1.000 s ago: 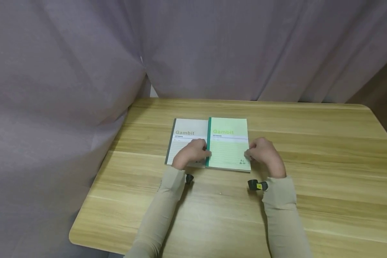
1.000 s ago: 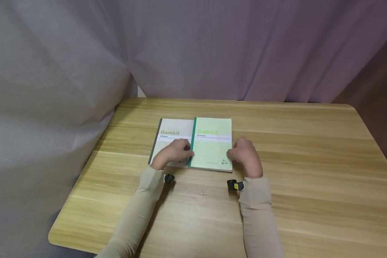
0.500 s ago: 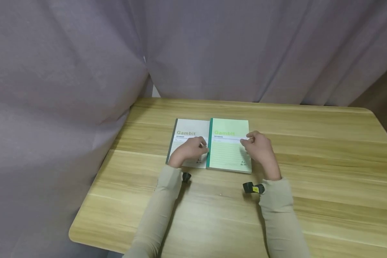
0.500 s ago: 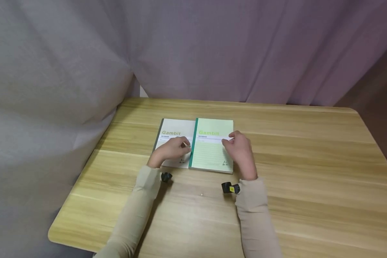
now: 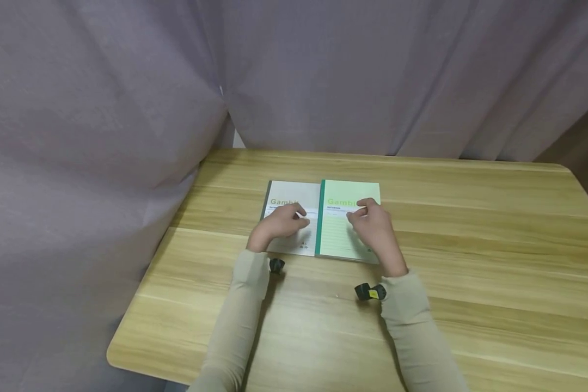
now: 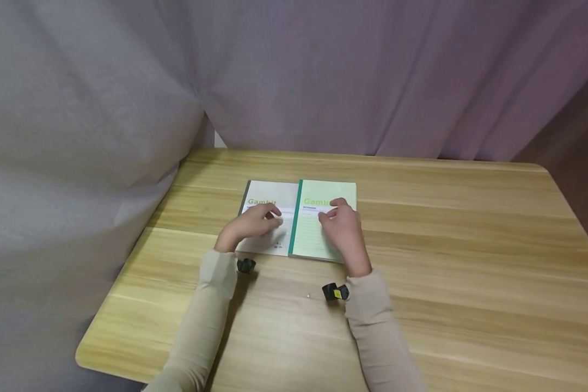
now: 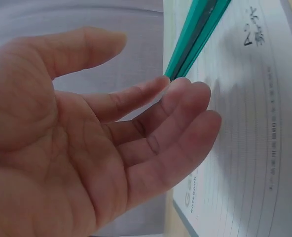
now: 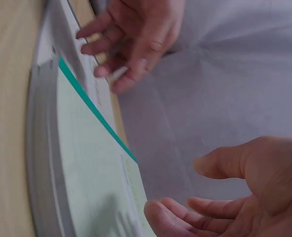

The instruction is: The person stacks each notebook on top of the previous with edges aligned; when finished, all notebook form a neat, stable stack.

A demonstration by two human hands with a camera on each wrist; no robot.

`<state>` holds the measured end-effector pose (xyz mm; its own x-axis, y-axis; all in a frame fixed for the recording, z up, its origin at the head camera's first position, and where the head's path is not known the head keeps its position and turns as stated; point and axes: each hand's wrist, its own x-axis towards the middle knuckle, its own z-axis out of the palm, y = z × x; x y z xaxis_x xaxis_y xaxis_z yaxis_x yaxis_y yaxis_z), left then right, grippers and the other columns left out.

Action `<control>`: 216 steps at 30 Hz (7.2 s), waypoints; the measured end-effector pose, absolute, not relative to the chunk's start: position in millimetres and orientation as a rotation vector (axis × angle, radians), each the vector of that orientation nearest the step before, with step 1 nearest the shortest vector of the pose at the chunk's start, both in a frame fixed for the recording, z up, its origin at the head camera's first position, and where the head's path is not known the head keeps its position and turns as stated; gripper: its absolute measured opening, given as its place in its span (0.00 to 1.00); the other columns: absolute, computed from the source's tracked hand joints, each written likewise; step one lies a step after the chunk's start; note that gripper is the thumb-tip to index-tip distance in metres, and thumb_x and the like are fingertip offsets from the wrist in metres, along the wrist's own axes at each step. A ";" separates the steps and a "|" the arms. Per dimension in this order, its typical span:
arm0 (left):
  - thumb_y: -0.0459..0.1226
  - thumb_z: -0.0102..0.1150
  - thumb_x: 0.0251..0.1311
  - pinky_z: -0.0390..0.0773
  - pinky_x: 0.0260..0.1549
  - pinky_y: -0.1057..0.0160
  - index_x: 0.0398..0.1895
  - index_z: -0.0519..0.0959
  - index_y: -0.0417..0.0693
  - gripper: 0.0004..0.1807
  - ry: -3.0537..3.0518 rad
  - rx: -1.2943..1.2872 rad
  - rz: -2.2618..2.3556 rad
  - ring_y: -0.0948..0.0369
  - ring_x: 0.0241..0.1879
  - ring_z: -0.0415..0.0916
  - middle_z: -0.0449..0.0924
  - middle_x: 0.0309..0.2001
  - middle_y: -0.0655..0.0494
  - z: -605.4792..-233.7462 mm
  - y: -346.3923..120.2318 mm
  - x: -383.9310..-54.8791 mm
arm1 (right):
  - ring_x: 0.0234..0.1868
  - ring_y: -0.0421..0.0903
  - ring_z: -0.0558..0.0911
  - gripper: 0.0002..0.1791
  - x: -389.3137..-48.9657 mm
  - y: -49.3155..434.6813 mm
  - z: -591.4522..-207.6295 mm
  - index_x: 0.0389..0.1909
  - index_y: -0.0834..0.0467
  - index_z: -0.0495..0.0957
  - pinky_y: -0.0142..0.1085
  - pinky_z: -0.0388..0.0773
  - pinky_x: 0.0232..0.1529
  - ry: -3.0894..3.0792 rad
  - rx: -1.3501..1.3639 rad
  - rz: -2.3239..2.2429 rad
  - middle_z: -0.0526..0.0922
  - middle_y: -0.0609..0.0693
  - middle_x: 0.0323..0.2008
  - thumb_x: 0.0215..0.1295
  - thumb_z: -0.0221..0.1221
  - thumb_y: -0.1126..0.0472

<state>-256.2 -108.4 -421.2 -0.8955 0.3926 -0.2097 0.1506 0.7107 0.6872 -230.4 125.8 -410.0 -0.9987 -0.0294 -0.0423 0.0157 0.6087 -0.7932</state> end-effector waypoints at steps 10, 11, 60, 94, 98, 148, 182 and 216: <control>0.39 0.55 0.72 0.81 0.45 0.56 0.63 0.72 0.30 0.24 2.609 0.340 1.007 0.48 0.49 0.80 0.80 0.54 0.35 -415.7 -121.2 -256.8 | 0.50 0.60 0.83 0.31 -225.9 100.1 -414.7 0.70 0.71 0.62 0.48 0.80 0.45 2.731 -0.082 -1.373 0.81 0.66 0.52 0.72 0.57 0.60; 0.39 0.55 0.72 0.81 0.46 0.55 0.63 0.72 0.30 0.25 2.616 0.338 1.007 0.47 0.50 0.79 0.79 0.54 0.35 -414.9 -123.3 -256.9 | 0.51 0.60 0.83 0.31 -225.1 97.8 -414.7 0.70 0.70 0.62 0.49 0.80 0.47 2.722 -0.092 -1.376 0.81 0.66 0.53 0.72 0.57 0.60; 0.19 0.46 0.50 0.64 0.22 0.65 0.25 0.69 0.39 0.09 2.566 -0.140 1.149 0.57 0.25 0.64 0.66 0.27 0.49 -433.9 -165.4 -263.6 | 0.62 0.65 0.77 0.33 -210.2 63.3 -436.8 0.70 0.72 0.58 0.53 0.74 0.62 2.482 -0.483 -1.354 0.73 0.72 0.62 0.71 0.58 0.61; 0.20 0.50 0.55 0.81 0.48 0.51 0.66 0.62 0.26 0.31 2.302 -0.135 1.475 0.47 0.47 0.77 0.74 0.54 0.34 -428.0 -191.3 -258.2 | 0.54 0.59 0.80 0.34 -216.2 69.4 -435.0 0.71 0.78 0.55 0.48 0.79 0.54 2.560 -0.359 -1.393 0.76 0.67 0.56 0.70 0.55 0.69; 0.20 0.50 0.56 0.81 0.48 0.51 0.67 0.61 0.28 0.31 2.297 -0.127 1.492 0.46 0.49 0.76 0.74 0.54 0.35 -424.5 -187.1 -256.9 | 0.46 0.56 0.84 0.30 -218.3 69.6 -433.1 0.68 0.77 0.61 0.44 0.82 0.46 2.578 -0.304 -1.467 0.78 0.65 0.48 0.68 0.57 0.72; 0.19 0.51 0.60 0.84 0.42 0.54 0.67 0.58 0.29 0.31 2.305 0.116 1.516 0.44 0.49 0.78 0.74 0.53 0.34 -421.6 -133.1 -259.2 | 0.23 0.47 0.81 0.28 -229.6 125.8 -413.3 0.64 0.78 0.62 0.37 0.84 0.27 2.473 -0.124 -1.565 0.77 0.65 0.38 0.62 0.54 0.77; 0.21 0.54 0.61 0.83 0.37 0.58 0.68 0.60 0.29 0.30 2.219 0.156 1.647 0.51 0.40 0.75 0.72 0.47 0.39 -422.8 -100.6 -258.4 | 0.29 0.48 0.82 0.28 -229.6 170.5 -400.0 0.66 0.78 0.58 0.40 0.86 0.35 2.402 -0.117 -1.483 0.76 0.67 0.43 0.67 0.54 0.74; 0.20 0.57 0.61 0.84 0.31 0.58 0.58 0.65 0.28 0.22 2.279 0.204 1.522 0.54 0.28 0.77 0.75 0.39 0.43 -430.9 -71.0 -251.1 | 0.30 0.50 0.84 0.24 -230.9 203.6 -406.7 0.57 0.82 0.63 0.46 0.85 0.38 2.417 -0.230 -1.302 0.81 0.65 0.36 0.63 0.56 0.75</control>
<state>-251.1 -71.0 -430.9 -0.9131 0.3305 -0.2390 -0.0940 0.3997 0.9118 -230.9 203.6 -406.7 -0.9128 -0.3190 -0.2550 0.0374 0.5567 -0.8299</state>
